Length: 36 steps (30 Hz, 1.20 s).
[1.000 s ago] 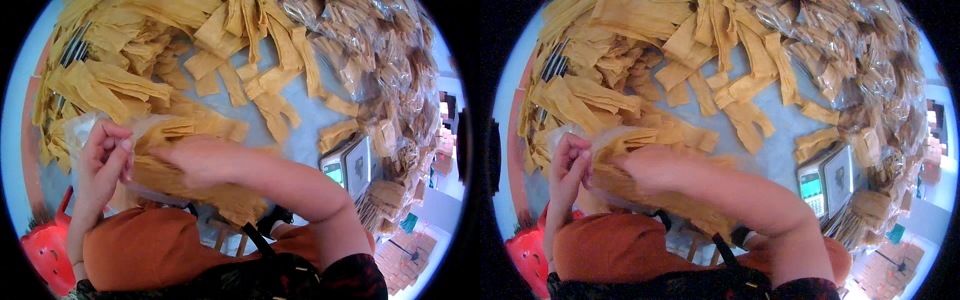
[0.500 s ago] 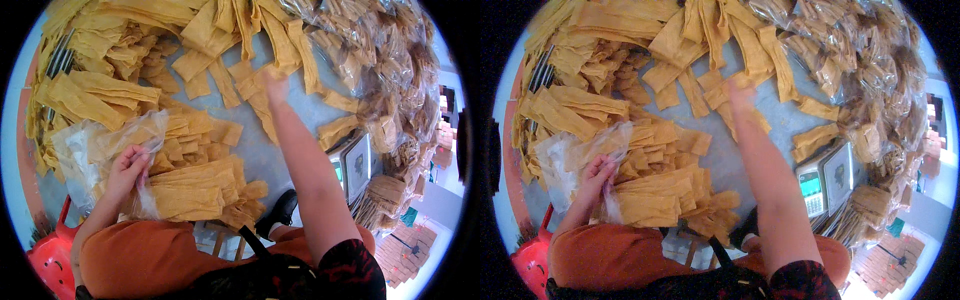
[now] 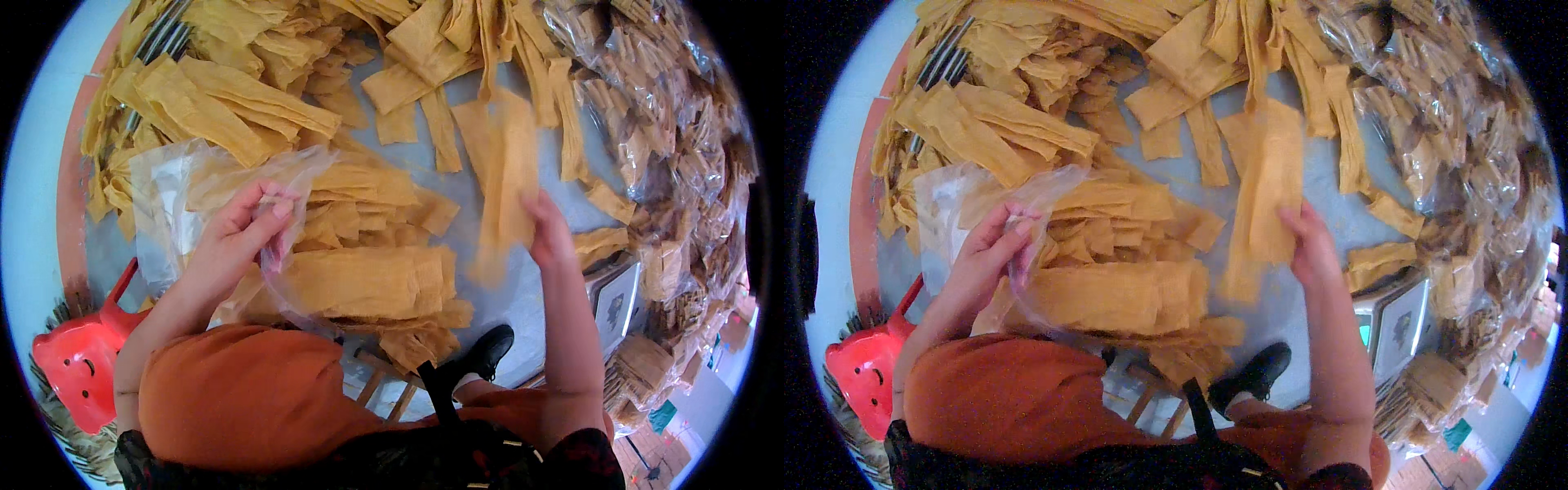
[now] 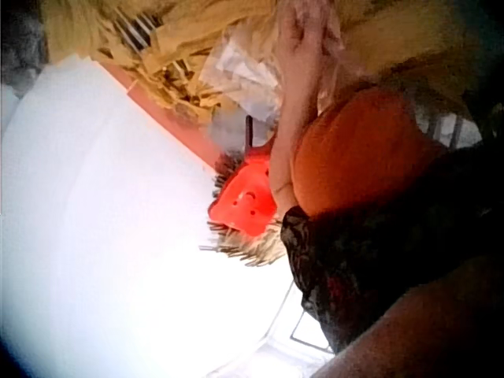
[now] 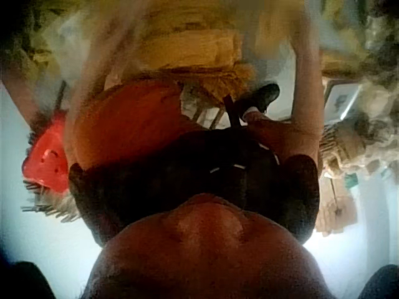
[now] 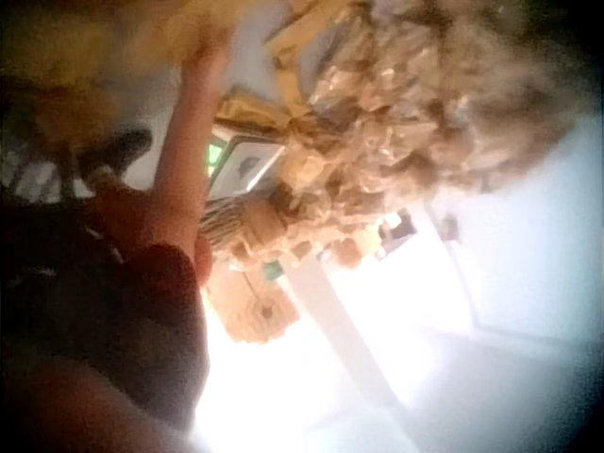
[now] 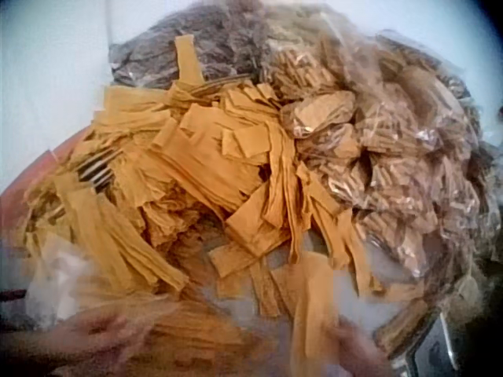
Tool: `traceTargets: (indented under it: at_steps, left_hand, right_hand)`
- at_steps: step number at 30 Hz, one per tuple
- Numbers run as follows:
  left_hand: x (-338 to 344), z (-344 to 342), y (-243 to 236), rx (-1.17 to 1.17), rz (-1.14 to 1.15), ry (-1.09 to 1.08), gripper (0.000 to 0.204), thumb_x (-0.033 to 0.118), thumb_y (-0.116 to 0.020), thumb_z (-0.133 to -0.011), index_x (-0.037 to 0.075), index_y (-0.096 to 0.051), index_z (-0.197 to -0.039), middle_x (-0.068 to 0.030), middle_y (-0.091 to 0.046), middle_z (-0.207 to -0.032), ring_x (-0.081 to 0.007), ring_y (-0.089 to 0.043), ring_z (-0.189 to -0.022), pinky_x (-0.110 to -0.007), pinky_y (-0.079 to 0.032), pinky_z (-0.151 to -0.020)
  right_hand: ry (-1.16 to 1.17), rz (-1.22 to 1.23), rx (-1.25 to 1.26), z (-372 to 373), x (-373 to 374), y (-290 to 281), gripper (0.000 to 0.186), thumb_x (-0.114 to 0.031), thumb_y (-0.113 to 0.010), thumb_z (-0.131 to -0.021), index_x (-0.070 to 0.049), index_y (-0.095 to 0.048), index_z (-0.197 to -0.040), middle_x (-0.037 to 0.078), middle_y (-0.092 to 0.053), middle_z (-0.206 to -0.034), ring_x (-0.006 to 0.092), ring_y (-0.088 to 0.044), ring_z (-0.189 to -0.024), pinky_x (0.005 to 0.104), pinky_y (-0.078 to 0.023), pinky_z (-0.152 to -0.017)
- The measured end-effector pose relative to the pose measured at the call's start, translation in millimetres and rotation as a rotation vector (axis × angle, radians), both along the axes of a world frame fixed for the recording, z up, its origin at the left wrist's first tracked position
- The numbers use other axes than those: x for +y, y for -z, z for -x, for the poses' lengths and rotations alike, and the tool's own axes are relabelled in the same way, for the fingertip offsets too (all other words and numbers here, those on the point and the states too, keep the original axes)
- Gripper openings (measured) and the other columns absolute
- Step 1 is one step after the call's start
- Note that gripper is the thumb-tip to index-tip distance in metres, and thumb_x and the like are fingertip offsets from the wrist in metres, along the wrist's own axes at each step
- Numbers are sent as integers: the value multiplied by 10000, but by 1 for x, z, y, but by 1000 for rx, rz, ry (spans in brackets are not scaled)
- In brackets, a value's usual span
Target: The person picks up strips of dried bean curd from a pile on the floor, places them on a digital scale to check the weight, and then puts them into a large plastic bag.
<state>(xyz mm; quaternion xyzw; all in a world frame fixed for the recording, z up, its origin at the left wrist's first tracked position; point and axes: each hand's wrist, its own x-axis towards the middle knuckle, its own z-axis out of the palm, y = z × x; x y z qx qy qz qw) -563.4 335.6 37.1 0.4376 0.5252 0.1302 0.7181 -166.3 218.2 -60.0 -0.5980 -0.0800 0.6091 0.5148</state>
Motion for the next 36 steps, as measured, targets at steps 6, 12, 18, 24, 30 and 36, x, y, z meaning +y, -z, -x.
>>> traceTargets:
  at_steps: [6, 12, 18, 24, 30, 36]
  left_hand:
    - [-8, 3, -16, -56, -75, 4, 333, 239, -453, -977, 121, -483, -1287, 19, -573, -695, -55, -520, -530, -187, -417, -479]
    - [-17, -14, -71, -53, -135, 393, 367, 270, -475, -971, 122, -498, -1306, 28, -581, -723, -54, -553, -580, -186, -432, -502]
    - [-43, -36, -182, -242, -349, 460, 389, 256, -506, -951, 50, -511, -1282, 21, -584, -727, -53, -566, -585, -184, -462, -501]
    - [-78, -62, -282, -756, -587, 182, 471, 193, -473, -962, 5, -366, -1379, 30, -515, -779, -35, -500, -581, -154, -441, -506]
    - [-89, -71, -272, -1043, -350, 69, 503, 110, -446, -963, 40, -274, -1430, 25, -496, -819, -28, -465, -638, -149, -430, -510]
    - [-64, -108, -169, -165, -247, -62, 310, 242, -533, -936, 170, -577, -1234, 81, -487, -697, -41, -448, -546, -169, -428, -521]
  right_hand:
    - [-858, -48, -292, 20, -10, -120, 538, -46, -643, -788, -74, -500, -1306, 31, -590, -1179, 118, -572, -974, 256, -454, -837]
    - [-1158, -505, -583, 170, 59, -113, 389, -256, -616, -831, -87, -608, -1182, 71, -671, -1049, 191, -611, -917, 322, -481, -816]
    - [-593, -485, -887, 72, -9, -196, 329, -322, -586, -876, -63, -658, -1066, 63, -671, -1008, 150, -606, -902, 304, -477, -795]
    - [52, -211, -494, -33, -162, -234, 502, -434, -541, -903, -81, -534, -1261, 89, -582, -1216, 206, -573, -1054, 356, -442, -921]
    - [259, -656, 110, -31, -195, -313, 615, -497, -497, -903, -122, -390, -1379, 143, -479, -1335, 279, -475, -1218, 481, -422, -969]
    - [-64, -286, -725, 38, -133, -234, 848, -667, -349, -881, -97, -134, -1472, 159, -280, -1474, 300, -266, -1364, 429, -191, -1110]
